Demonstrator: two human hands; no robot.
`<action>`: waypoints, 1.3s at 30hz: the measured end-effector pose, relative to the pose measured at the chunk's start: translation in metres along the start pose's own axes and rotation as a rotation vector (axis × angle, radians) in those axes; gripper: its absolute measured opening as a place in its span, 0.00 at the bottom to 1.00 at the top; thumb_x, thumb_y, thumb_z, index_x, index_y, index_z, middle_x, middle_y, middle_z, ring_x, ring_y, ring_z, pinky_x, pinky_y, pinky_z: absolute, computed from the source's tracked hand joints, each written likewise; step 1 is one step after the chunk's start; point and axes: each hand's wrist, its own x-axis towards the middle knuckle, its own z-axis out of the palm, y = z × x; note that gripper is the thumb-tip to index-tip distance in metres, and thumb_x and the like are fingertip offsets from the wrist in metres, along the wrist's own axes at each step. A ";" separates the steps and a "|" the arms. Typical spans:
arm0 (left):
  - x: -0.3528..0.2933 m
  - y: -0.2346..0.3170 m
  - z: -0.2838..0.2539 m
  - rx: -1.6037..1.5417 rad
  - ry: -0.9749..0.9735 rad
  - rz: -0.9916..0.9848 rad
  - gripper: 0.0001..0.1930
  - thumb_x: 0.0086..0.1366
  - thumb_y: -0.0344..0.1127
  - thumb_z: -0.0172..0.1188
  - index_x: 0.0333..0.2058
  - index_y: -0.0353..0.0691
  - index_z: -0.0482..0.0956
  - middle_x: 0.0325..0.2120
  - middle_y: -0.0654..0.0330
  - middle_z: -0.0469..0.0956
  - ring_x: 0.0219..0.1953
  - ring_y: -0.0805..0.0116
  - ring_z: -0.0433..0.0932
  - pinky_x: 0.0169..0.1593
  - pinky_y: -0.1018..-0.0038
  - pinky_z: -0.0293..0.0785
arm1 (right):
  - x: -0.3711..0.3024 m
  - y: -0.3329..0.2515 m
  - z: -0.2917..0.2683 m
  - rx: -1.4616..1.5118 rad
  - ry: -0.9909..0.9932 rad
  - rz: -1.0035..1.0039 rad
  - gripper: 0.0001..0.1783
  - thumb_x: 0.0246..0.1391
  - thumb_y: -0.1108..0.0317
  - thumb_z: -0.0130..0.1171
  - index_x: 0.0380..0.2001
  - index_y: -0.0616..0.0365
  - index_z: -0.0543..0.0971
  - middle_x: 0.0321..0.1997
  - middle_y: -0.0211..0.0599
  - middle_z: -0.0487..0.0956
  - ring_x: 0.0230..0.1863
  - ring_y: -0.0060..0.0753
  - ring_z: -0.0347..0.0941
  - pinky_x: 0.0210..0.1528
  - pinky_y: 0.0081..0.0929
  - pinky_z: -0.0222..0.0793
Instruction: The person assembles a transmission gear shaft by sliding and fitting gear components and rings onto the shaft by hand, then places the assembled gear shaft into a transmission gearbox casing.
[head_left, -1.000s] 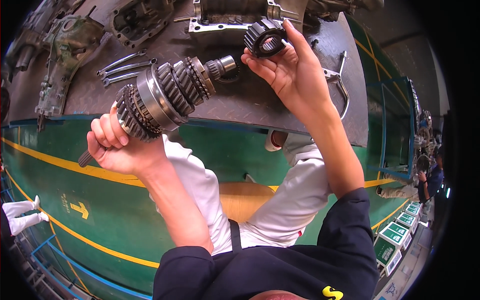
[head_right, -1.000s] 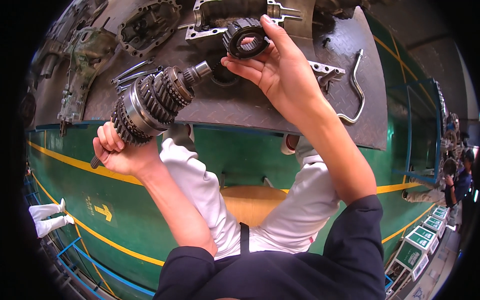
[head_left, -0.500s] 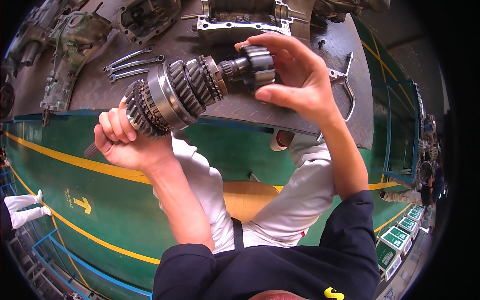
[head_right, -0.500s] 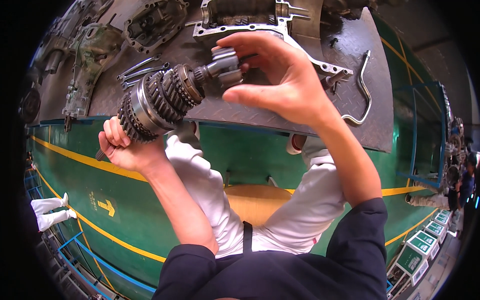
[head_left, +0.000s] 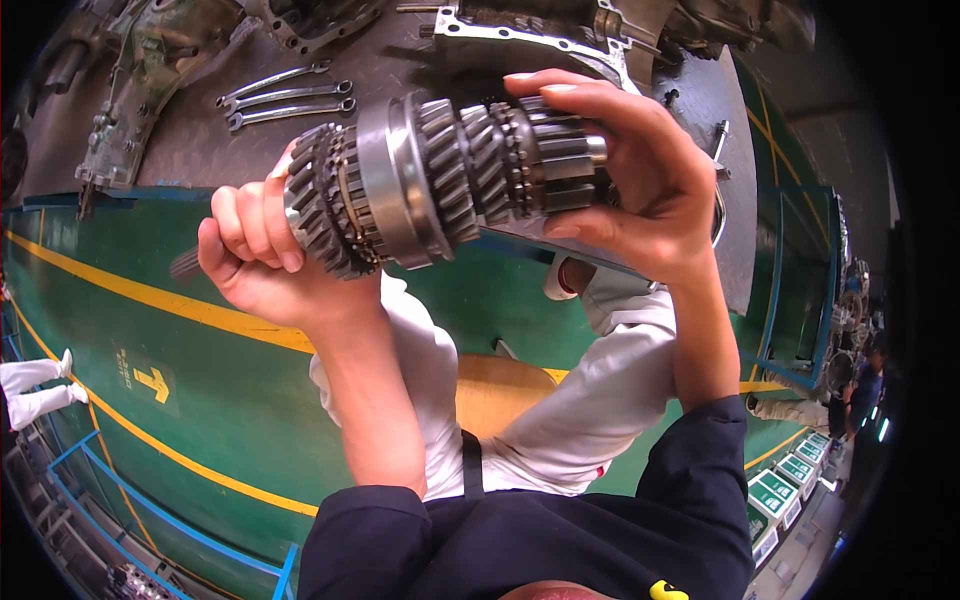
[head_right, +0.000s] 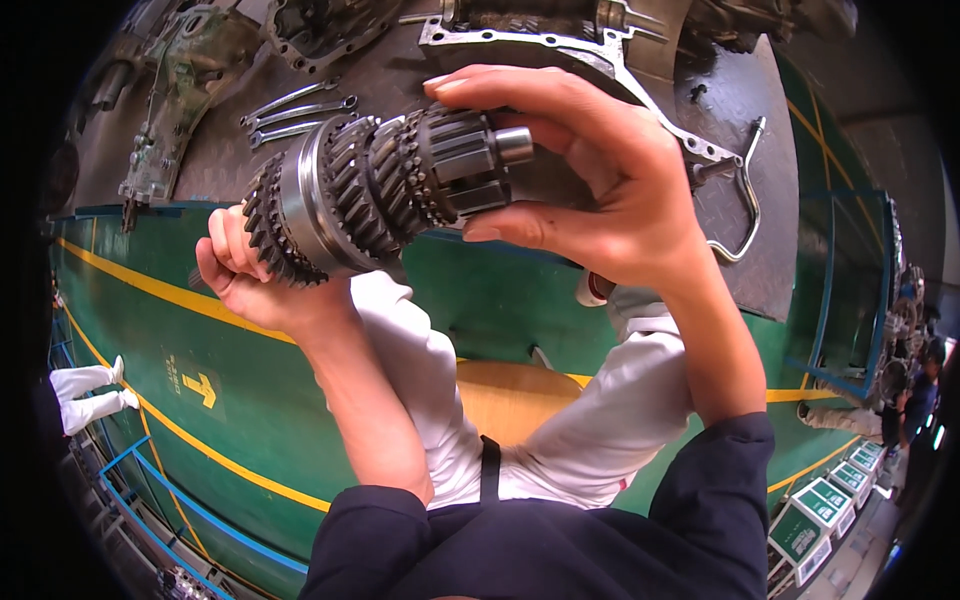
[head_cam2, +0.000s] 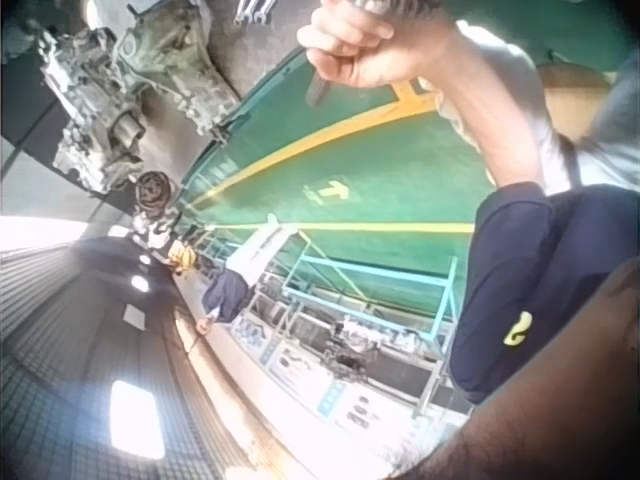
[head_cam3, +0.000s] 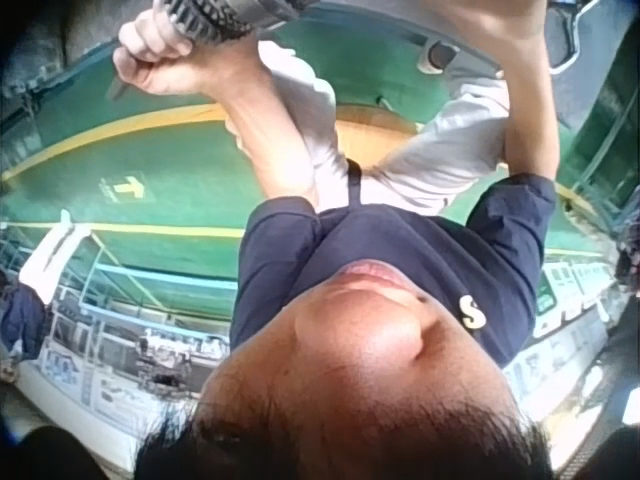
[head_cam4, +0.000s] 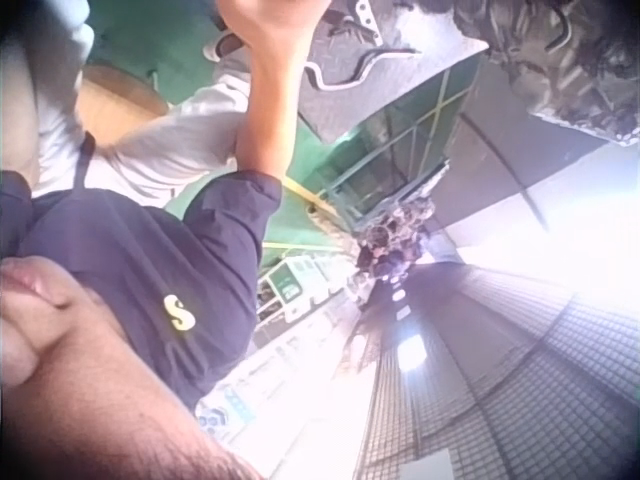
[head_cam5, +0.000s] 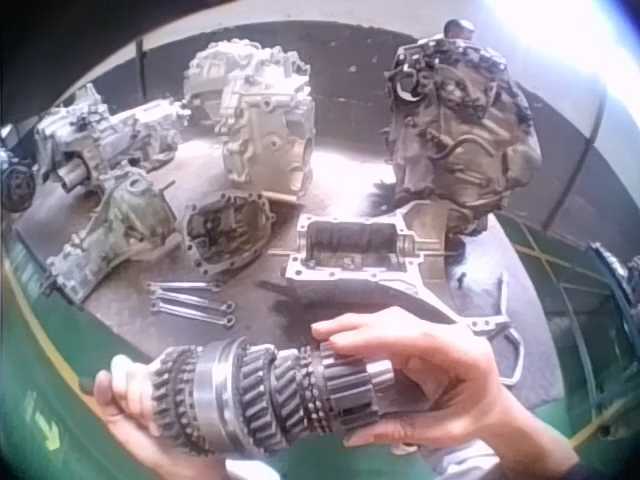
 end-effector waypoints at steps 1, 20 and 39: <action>0.000 -0.001 0.000 -0.014 -0.017 -0.012 0.17 0.65 0.35 0.50 0.18 0.50 0.56 0.12 0.72 0.57 0.14 0.82 0.58 0.25 0.83 0.59 | 0.000 0.000 -0.001 -0.019 0.005 -0.034 0.41 0.43 0.70 0.75 0.58 0.77 0.67 0.61 0.67 0.69 0.64 0.54 0.66 0.64 0.45 0.64; 0.002 0.011 0.002 0.074 -0.037 0.010 0.17 0.64 0.39 0.47 0.17 0.51 0.55 0.09 0.70 0.57 0.13 0.76 0.57 0.68 0.67 0.50 | 0.002 0.000 0.007 0.008 -0.020 0.068 0.35 0.41 0.80 0.72 0.56 0.68 0.72 0.59 0.46 0.72 0.59 0.37 0.71 0.62 0.31 0.68; -0.001 0.006 0.003 0.092 -0.017 -0.181 0.15 0.64 0.35 0.49 0.19 0.50 0.56 0.15 0.72 0.56 0.19 0.82 0.56 0.33 0.82 0.58 | -0.001 0.021 0.014 -0.160 0.056 0.008 0.33 0.35 0.72 0.70 0.49 0.62 0.71 0.45 0.33 0.73 0.44 0.23 0.71 0.48 0.23 0.69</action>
